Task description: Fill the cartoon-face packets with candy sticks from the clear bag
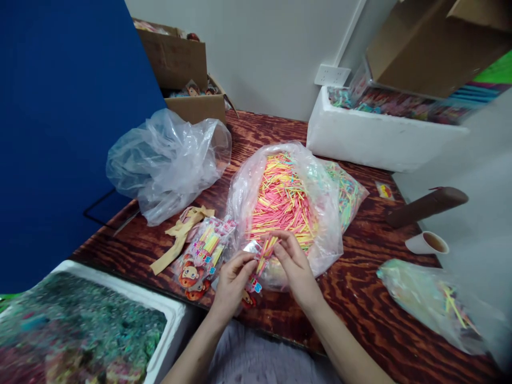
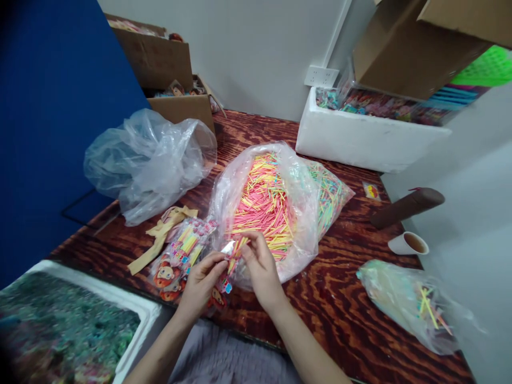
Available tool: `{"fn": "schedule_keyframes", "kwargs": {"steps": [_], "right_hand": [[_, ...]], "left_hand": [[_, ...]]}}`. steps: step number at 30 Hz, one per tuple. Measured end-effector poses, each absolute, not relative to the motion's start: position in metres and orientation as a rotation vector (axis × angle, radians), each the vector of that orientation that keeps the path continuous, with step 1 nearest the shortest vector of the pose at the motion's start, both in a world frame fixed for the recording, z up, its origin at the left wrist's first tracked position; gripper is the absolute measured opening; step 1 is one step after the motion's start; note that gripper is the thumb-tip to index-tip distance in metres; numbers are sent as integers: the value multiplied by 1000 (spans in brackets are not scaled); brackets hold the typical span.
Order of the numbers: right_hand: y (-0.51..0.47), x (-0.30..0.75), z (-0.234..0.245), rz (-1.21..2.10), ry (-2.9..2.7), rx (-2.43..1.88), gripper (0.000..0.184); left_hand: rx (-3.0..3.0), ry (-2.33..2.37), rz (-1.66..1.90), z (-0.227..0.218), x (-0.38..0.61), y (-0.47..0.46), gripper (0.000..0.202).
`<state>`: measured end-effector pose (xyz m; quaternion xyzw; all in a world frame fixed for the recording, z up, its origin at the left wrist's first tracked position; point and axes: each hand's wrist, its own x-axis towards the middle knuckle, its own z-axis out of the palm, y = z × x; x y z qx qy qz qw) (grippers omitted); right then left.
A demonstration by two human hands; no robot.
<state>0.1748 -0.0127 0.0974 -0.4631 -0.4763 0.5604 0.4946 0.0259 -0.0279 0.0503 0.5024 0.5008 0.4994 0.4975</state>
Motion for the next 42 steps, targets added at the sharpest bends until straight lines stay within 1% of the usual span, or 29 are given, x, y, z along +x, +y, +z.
{"fn": "schedule_keyframes", "kwargs": {"steps": [2,5,8,9,11,13,15,19,23,26,30,31,33,35,37,39,42], "right_hand": [[-17,172,94,1191,-1341,-1177,16],[-23,167,89,1107,-1447,-1200,12],[-28,165,88,1057,-1376,-1206,22],[-29,164,89,1034,-1395,-1191,22],[-28,164,92,996,-1498,-1156,13],[-27,165,95,977,-1595,-1149,16],[-24,167,98,975,-1668,-1167,18],[-22,169,101,1040,-1787,-1171,14],[-33,162,102,1083,-1670,-1190,18],[-43,159,103,1101,-1644,-1143,18],[-37,184,95,1249,-1450,-1101,26],[-31,196,90,1209,-1384,-1148,27],[-17,222,76,971,-1438,-1379,19],[-8,243,61,713,-1702,-1580,16],[-11,253,48,603,-2005,-1707,21],[-24,253,40,514,-2286,-1738,25],[-45,246,35,352,-2524,-1689,25]], "left_hand": [[1198,1179,1218,50,25,-28,18],[1169,1147,1220,49,22,-28,16],[1146,1157,1213,50,19,-28,15],[1147,1153,1214,52,19,-28,15],[1157,1129,1212,54,18,-29,15],[1158,1108,1215,55,18,-30,14],[1138,1105,1223,54,17,-32,14],[1051,1112,1229,48,14,-33,17],[980,1073,1153,53,11,-32,24],[963,1053,1096,60,7,-32,20],[965,1112,1121,69,-13,-29,19],[958,1153,1156,70,-20,-27,19],[926,1257,1262,70,-36,-18,21],[926,1385,1380,64,-50,-5,22],[1062,1570,1423,51,-58,10,21],[1357,1844,1328,36,-61,23,18],[1741,2199,1095,16,-58,35,18]]}}
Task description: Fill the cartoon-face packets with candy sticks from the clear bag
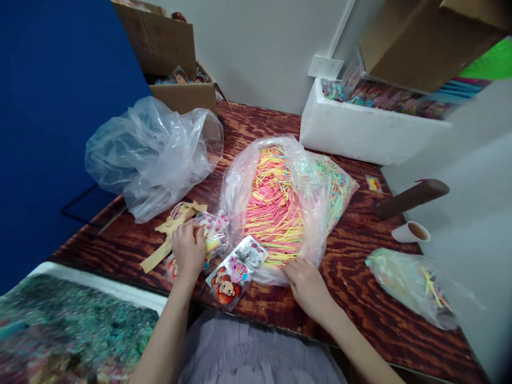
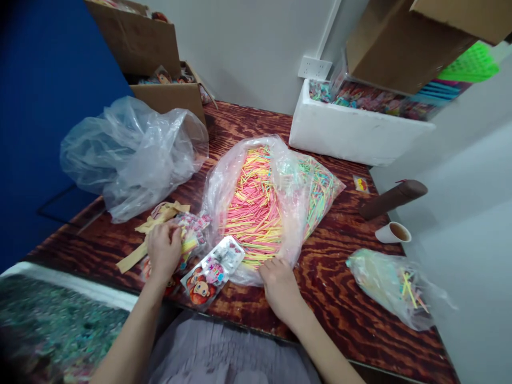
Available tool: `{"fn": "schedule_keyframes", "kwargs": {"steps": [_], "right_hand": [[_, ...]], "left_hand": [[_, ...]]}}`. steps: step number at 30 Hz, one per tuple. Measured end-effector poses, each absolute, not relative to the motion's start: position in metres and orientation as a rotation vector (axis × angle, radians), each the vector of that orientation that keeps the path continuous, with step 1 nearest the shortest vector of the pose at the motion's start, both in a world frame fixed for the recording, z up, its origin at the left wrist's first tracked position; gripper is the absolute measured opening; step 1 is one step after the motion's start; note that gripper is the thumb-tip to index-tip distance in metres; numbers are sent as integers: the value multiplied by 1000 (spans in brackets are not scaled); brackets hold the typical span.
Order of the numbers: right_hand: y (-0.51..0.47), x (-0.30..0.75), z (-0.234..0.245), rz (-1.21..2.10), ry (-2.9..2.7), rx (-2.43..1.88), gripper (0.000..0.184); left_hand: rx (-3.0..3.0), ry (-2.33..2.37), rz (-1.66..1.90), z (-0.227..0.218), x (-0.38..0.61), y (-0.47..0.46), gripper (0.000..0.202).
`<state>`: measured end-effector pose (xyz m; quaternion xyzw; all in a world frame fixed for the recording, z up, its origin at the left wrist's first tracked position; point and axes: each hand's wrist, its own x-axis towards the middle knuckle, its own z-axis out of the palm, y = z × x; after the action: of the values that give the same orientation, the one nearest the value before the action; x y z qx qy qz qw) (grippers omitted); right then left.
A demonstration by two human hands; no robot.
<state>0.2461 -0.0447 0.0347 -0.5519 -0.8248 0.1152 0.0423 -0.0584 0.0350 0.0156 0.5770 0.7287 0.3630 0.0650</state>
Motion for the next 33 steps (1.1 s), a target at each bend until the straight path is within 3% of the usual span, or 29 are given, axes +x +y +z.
{"fn": "schedule_keyframes", "kwargs": {"steps": [6,13,19,23,29,33], "right_hand": [[-33,243,33,343,-2457,-1757,23],[-8,232,40,-68,-2680,-1730,10],[-6,222,39,-168,-2821,-1652,12],[-4,223,38,-119,-2872,-1631,16],[0,238,45,303,-2630,-1742,13],[5,219,39,297,-2511,-1801,16]], "left_hand": [[1782,2324,1054,11,-60,37,22],[1822,2355,1082,31,-61,25,34],[2158,1810,1185,41,-6,-18,25],[2274,1532,952,24,23,-41,35],[2324,1548,823,2,19,-49,46],[2361,1613,794,-5,19,-51,43]]}}
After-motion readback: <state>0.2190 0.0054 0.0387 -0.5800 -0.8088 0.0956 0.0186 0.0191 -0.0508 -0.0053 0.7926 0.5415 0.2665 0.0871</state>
